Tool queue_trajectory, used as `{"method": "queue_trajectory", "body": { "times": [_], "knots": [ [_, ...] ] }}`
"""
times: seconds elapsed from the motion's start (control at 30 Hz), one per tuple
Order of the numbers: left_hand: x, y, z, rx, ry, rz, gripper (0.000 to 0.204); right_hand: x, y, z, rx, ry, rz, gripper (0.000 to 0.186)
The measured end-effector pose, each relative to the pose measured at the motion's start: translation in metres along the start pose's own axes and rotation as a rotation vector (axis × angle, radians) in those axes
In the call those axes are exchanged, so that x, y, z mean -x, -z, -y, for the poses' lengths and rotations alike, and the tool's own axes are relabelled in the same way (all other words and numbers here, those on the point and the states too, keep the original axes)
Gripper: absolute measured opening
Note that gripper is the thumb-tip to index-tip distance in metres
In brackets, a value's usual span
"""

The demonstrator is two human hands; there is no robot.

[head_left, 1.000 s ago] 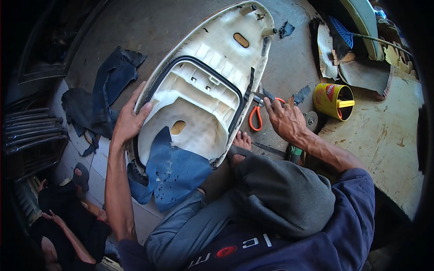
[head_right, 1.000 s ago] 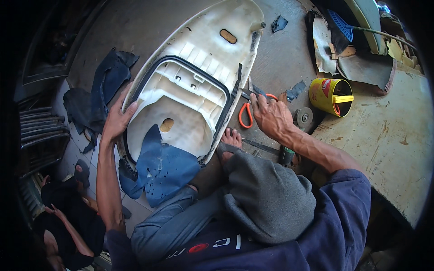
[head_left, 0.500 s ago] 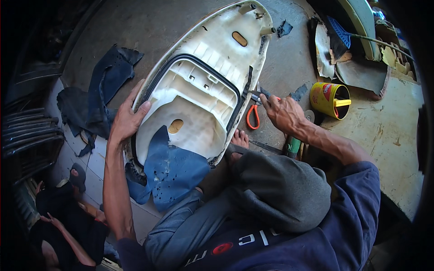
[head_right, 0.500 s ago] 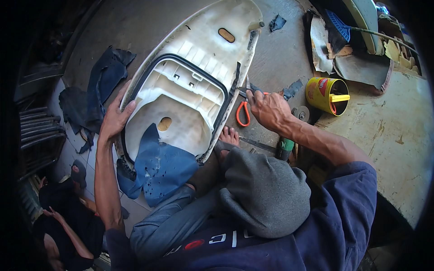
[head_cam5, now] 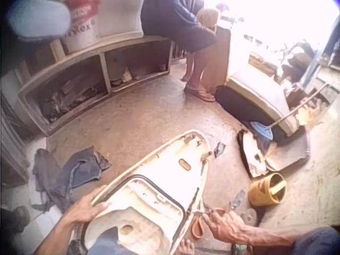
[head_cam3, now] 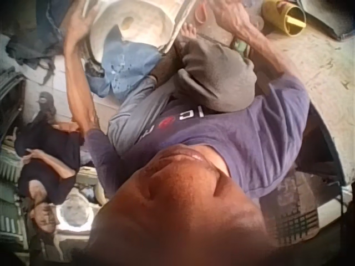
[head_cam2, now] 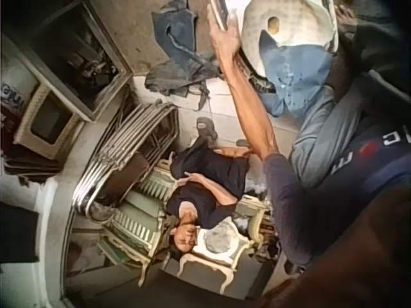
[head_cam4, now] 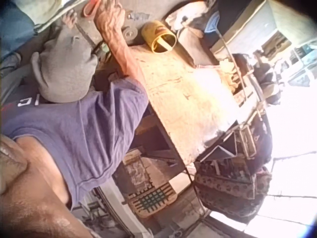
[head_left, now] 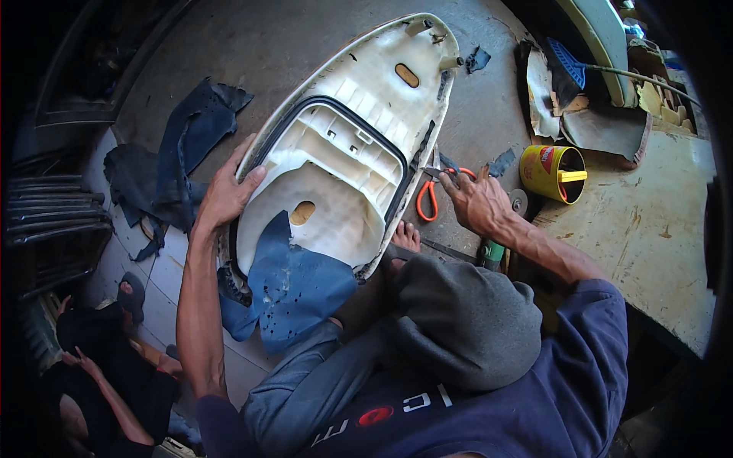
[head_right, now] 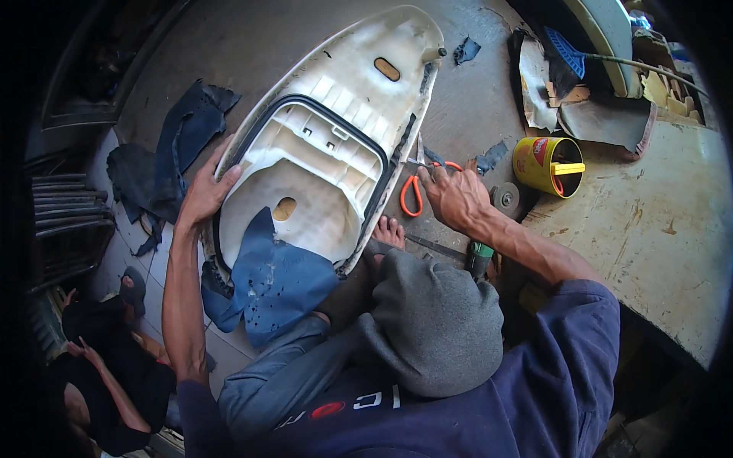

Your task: The person reupholsters a scooter seat by prying off the old blue vinyl covering and staples from the plastic seat frame using pliers and a blade, working on the floor of a workshop.

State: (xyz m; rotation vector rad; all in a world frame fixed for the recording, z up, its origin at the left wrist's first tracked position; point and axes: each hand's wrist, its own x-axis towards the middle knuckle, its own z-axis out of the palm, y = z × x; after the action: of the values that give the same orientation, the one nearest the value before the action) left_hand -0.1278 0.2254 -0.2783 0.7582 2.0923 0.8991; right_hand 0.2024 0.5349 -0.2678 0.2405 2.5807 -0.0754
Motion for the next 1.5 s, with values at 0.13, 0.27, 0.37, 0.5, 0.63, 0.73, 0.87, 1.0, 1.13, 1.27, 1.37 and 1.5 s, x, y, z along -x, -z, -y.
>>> {"method": "queue_trajectory", "body": {
  "times": [0.13, 0.27, 0.37, 0.5, 0.63, 0.73, 0.87, 1.0, 1.13, 1.27, 1.37, 1.5],
  "knots": [
    [-0.005, -0.003, -0.003, -0.001, 0.013, -0.007, 0.072, -0.004, -0.001, 0.015, 0.064, 0.023, 0.082, 0.055],
    [-0.007, 0.003, -0.016, 0.090, 0.071, 0.065, 0.072, 0.020, -0.036, 0.045, -0.201, -0.159, -0.022, 0.057],
    [-0.009, 0.002, 0.000, -0.024, 0.013, 0.029, 0.072, 0.008, -0.039, 0.017, -0.391, -0.145, -0.129, 0.058],
    [-0.010, 0.002, 0.007, 0.017, 0.034, 0.038, 0.073, 0.002, -0.014, 0.012, -0.146, -0.097, -0.037, 0.057],
    [-0.006, -0.002, 0.008, 0.044, 0.004, 0.009, 0.073, -0.003, -0.010, 0.016, 0.092, 0.004, 0.058, 0.055],
    [-0.009, -0.002, -0.003, 0.041, 0.002, 0.025, 0.070, -0.004, -0.013, 0.028, 0.141, -0.040, 0.095, 0.056],
    [-0.003, 0.004, -0.007, 0.217, 0.094, 0.099, 0.070, 0.008, -0.041, 0.007, -0.376, -0.139, -0.062, 0.069],
    [-0.010, -0.003, 0.009, 0.049, 0.007, 0.050, 0.074, 0.003, -0.022, 0.011, -0.266, -0.113, -0.077, 0.066],
    [-0.004, 0.000, 0.007, 0.016, 0.036, 0.037, 0.075, 0.010, -0.014, 0.027, -0.020, -0.065, -0.015, 0.060],
    [-0.007, -0.001, 0.006, 0.075, -0.008, 0.039, 0.074, 0.004, -0.026, 0.056, 0.057, -0.119, 0.062, 0.061],
    [-0.005, 0.000, -0.006, 0.219, 0.085, 0.084, 0.072, 0.004, -0.044, 0.049, -0.217, -0.171, -0.073, 0.061],
    [-0.011, -0.001, 0.014, 0.052, 0.027, 0.042, 0.071, -0.005, -0.040, 0.032, -0.328, -0.122, -0.109, 0.059]
  ]
}}
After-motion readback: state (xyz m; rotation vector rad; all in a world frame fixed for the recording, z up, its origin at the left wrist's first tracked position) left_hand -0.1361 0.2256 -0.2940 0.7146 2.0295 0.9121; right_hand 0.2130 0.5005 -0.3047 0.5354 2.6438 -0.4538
